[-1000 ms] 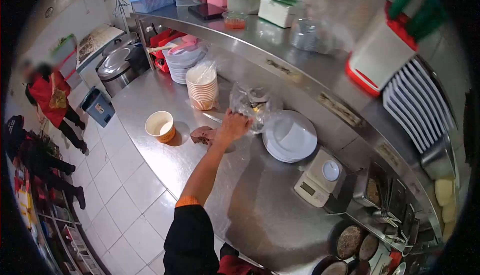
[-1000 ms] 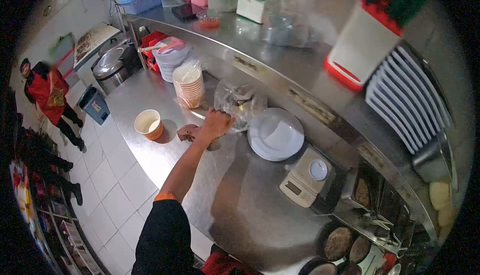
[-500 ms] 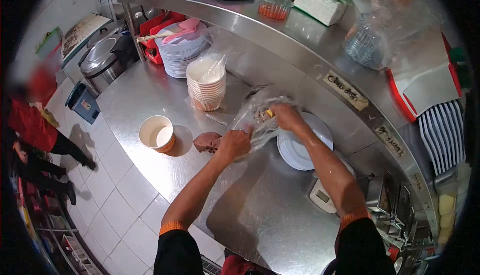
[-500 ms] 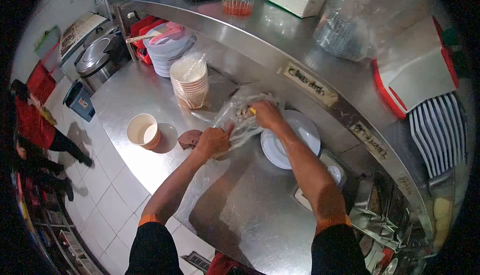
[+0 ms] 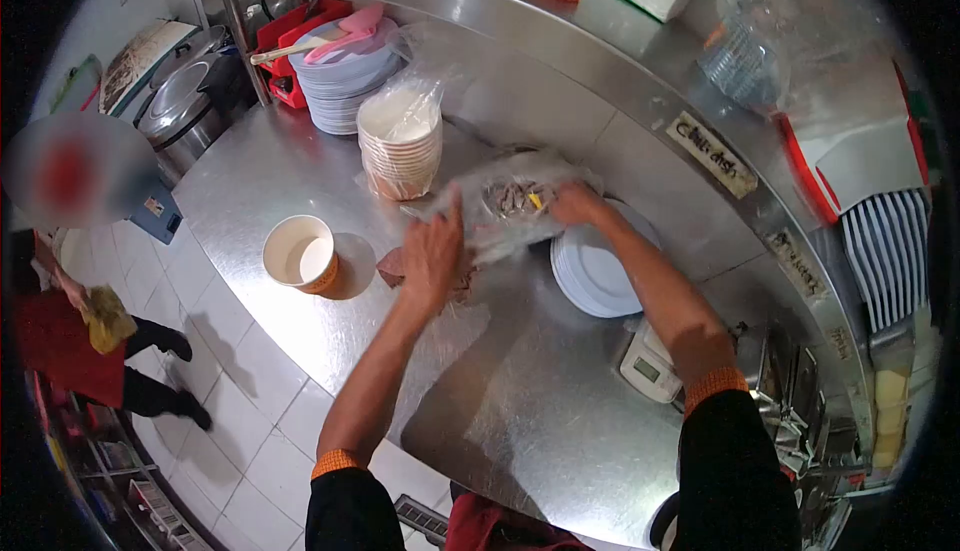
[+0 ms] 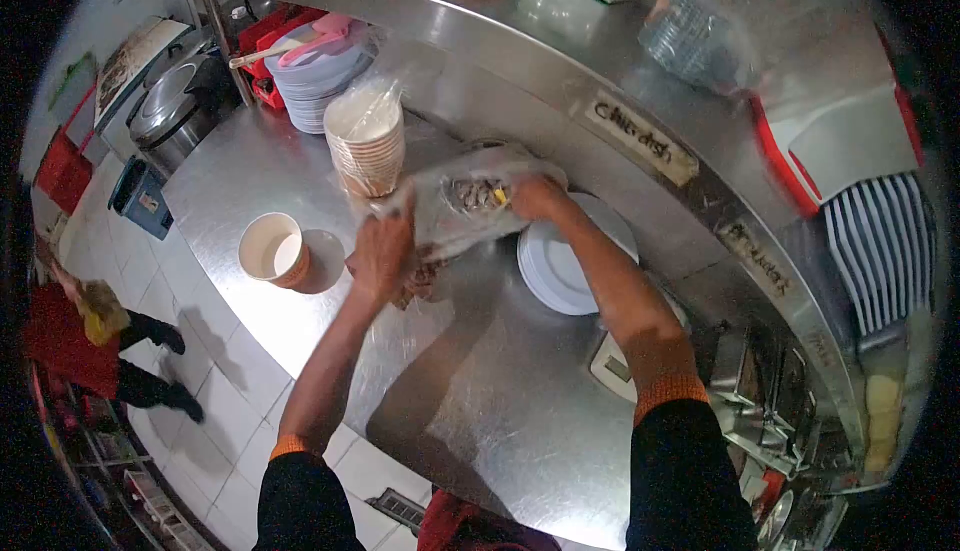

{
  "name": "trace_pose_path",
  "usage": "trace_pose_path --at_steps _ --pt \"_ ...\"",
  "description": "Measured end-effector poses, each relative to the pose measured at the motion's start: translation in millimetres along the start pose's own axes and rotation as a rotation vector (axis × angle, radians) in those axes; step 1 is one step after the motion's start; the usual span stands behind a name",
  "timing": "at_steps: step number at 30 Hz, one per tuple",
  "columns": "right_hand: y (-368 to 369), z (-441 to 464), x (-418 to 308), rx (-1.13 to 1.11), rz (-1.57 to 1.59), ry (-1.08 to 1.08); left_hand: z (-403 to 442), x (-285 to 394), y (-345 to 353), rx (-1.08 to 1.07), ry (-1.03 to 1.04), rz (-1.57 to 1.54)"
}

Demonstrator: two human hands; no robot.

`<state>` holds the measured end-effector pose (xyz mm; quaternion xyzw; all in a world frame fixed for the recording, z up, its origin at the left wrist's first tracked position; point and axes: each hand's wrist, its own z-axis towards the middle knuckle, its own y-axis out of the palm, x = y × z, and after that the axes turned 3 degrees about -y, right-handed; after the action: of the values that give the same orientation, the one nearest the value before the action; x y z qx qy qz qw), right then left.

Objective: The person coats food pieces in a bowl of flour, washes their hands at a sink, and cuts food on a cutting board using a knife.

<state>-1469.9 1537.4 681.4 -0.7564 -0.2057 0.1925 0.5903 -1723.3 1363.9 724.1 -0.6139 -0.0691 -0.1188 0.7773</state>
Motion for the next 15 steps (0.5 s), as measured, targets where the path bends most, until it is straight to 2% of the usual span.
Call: trace_pose_path --at_steps 1,4,7,10,12,13,14,15 --pt "-20.3 -4.7 -18.9 0.062 0.097 0.107 6.6 -6.1 -0.7 0.144 0.013 -0.001" --pt "-66.1 -18.3 -50.7 0.03 0.087 0.138 15.5 10.2 -35.8 -0.014 -0.06 -0.002" --pt "-63.8 -26.5 -50.2 0.108 0.002 0.026 9.8 16.3 -26.4 0.03 -0.036 -0.083" --pt "-42.1 -21.0 -52.9 0.365 0.102 -0.244 1.9 21.8 -15.2 0.096 0.122 -0.092" --pt "-11.8 -8.6 -46.7 0.283 0.13 -0.361 -15.0 29.5 -4.3 0.209 0.241 -0.105" --pt "-0.1 2.1 -60.3 0.245 0.156 -0.439 -32.0 28.0 -13.2 0.221 0.237 -0.122" --pt "-26.6 -16.3 -84.7 0.15 0.257 -0.152 -45.5 34.7 -24.7 0.241 0.256 -0.147" --pt "-28.8 -8.5 -88.7 0.089 0.053 -0.222 -59.1 45.0 -32.5 0.258 0.299 -0.19"
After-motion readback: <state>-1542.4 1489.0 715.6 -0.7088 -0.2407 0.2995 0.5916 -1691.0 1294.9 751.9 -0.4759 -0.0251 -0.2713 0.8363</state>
